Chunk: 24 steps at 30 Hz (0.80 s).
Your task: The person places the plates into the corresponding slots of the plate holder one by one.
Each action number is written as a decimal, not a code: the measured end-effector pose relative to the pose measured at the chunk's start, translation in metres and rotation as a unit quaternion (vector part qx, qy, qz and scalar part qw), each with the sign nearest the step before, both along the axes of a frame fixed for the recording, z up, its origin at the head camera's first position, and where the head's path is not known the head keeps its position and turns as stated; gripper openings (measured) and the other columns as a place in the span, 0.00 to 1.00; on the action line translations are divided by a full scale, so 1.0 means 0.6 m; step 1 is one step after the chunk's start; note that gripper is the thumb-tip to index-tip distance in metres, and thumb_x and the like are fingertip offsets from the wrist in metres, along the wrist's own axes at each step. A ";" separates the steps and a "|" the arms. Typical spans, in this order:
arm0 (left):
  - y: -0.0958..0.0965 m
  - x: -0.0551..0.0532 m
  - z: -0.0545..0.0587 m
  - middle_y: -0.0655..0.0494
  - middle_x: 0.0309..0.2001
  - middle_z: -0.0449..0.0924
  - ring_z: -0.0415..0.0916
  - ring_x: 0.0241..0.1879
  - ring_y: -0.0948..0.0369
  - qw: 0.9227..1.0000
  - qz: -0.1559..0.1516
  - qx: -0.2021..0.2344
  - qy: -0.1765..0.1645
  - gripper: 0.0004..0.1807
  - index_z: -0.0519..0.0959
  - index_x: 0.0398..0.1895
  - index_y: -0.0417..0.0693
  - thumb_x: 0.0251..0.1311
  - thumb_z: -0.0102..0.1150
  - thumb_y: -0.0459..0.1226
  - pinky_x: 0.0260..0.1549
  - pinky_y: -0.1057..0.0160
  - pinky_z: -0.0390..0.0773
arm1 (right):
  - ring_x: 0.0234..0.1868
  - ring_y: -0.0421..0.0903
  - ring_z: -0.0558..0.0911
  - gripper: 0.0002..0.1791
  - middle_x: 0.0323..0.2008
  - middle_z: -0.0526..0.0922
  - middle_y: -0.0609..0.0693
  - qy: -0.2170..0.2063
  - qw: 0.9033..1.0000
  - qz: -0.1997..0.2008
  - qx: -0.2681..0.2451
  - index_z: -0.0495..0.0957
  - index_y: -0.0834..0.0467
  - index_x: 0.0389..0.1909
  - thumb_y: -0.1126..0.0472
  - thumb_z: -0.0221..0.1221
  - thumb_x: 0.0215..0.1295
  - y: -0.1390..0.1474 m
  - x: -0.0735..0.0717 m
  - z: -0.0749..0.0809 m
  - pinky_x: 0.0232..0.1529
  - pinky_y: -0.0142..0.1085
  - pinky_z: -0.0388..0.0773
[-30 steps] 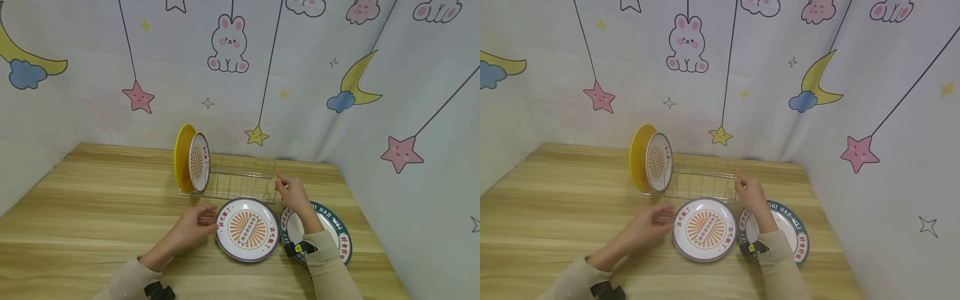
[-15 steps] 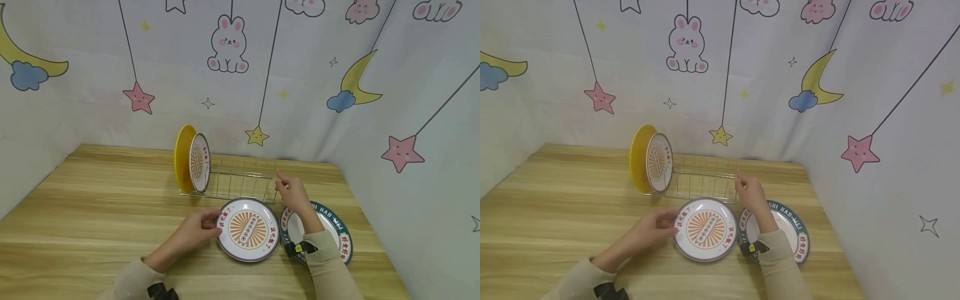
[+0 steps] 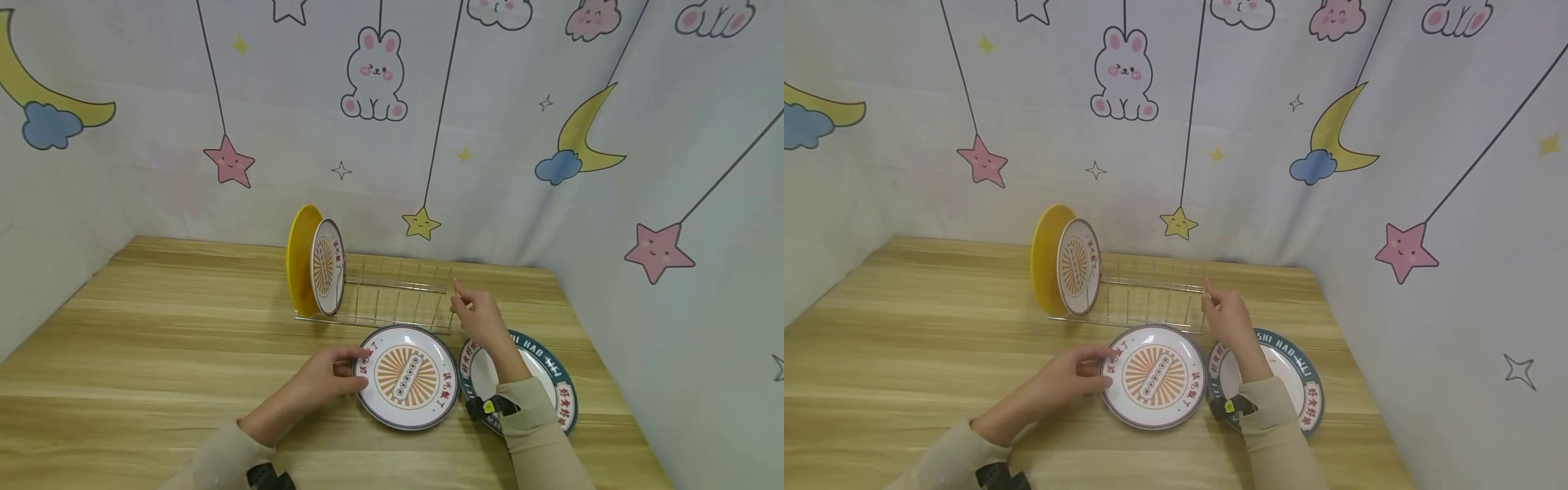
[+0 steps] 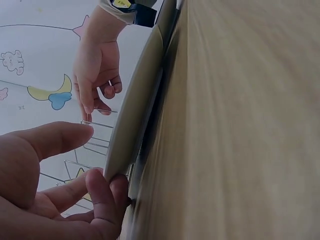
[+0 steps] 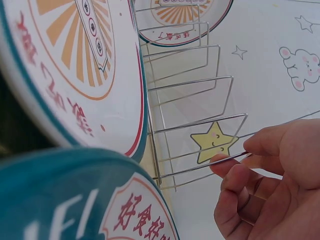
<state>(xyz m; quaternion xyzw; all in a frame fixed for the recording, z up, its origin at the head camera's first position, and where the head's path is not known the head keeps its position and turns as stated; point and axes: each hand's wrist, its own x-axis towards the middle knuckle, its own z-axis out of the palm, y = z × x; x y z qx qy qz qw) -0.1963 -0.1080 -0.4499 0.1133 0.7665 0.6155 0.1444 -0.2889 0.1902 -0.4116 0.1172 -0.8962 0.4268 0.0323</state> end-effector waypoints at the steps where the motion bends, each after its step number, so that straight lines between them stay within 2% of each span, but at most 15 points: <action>1: 0.001 0.000 0.002 0.36 0.64 0.69 0.79 0.44 0.57 1.000 -0.001 -0.001 -0.002 0.26 0.76 0.59 0.33 0.56 0.70 0.30 0.36 0.65 0.81 | 0.19 0.45 0.70 0.25 0.39 0.81 0.63 0.000 1.000 0.000 -0.001 0.63 0.60 0.72 0.60 0.49 0.78 0.000 0.000 0.000 0.16 0.32 0.67; 8: 0.003 0.002 0.009 0.45 0.49 0.77 0.75 0.35 0.58 1.000 -0.009 -0.007 -0.023 0.27 0.76 0.60 0.36 0.56 0.70 0.32 0.26 0.65 0.77 | 0.20 0.45 0.71 0.25 0.40 0.82 0.63 0.000 1.000 -0.003 0.002 0.63 0.59 0.72 0.59 0.49 0.78 0.001 0.001 0.000 0.16 0.31 0.68; 16: 0.003 0.005 0.015 0.45 0.53 0.76 0.76 0.40 0.58 0.999 -0.025 -0.017 -0.023 0.33 0.72 0.66 0.36 0.56 0.70 0.33 0.33 0.65 0.79 | 0.20 0.45 0.71 0.25 0.40 0.82 0.63 0.001 1.000 -0.002 -0.001 0.63 0.59 0.72 0.60 0.49 0.77 0.001 0.003 0.000 0.16 0.31 0.68; 20: 0.004 0.007 0.016 0.46 0.48 0.78 0.77 0.39 0.58 0.999 -0.028 -0.023 -0.017 0.34 0.70 0.67 0.36 0.56 0.70 0.33 0.30 0.64 0.79 | 0.20 0.45 0.71 0.25 0.40 0.82 0.63 0.000 1.000 -0.002 -0.001 0.63 0.59 0.72 0.60 0.49 0.77 0.001 0.002 -0.001 0.16 0.32 0.68; 24: 0.006 0.008 0.018 0.49 0.44 0.80 0.77 0.39 0.58 0.998 -0.006 -0.057 0.008 0.35 0.71 0.67 0.37 0.55 0.71 0.33 0.29 0.64 0.79 | 0.19 0.45 0.71 0.25 0.39 0.82 0.62 0.001 1.000 -0.001 0.001 0.63 0.58 0.72 0.59 0.49 0.78 0.001 0.001 -0.001 0.16 0.32 0.68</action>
